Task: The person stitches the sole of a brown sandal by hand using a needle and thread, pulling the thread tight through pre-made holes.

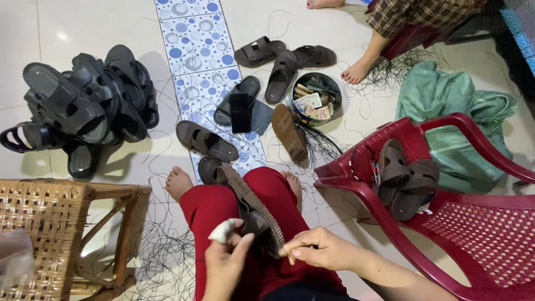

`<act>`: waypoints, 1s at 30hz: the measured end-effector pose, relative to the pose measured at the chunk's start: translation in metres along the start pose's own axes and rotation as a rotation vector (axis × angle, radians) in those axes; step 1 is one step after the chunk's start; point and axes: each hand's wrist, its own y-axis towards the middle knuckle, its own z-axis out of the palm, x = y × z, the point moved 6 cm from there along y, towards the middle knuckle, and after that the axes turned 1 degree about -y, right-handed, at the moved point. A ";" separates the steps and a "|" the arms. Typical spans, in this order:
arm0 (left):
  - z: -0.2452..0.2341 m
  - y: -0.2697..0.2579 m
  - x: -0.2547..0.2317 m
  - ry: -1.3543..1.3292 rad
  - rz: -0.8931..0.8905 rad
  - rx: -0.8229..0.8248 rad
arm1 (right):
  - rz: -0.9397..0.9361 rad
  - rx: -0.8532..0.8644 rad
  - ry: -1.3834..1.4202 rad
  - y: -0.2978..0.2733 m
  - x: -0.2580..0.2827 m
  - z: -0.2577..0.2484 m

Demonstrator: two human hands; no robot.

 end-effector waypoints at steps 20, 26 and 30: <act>-0.003 -0.018 0.089 0.598 0.028 0.656 | 0.265 -1.124 -0.933 -0.077 -0.160 -0.268; 0.021 -0.022 -0.041 -0.274 0.242 0.556 | 0.083 -0.545 -0.554 -0.001 -0.025 -0.077; 0.000 -0.007 -0.058 -0.791 0.299 0.391 | 0.070 0.059 -0.577 0.006 -0.019 -0.017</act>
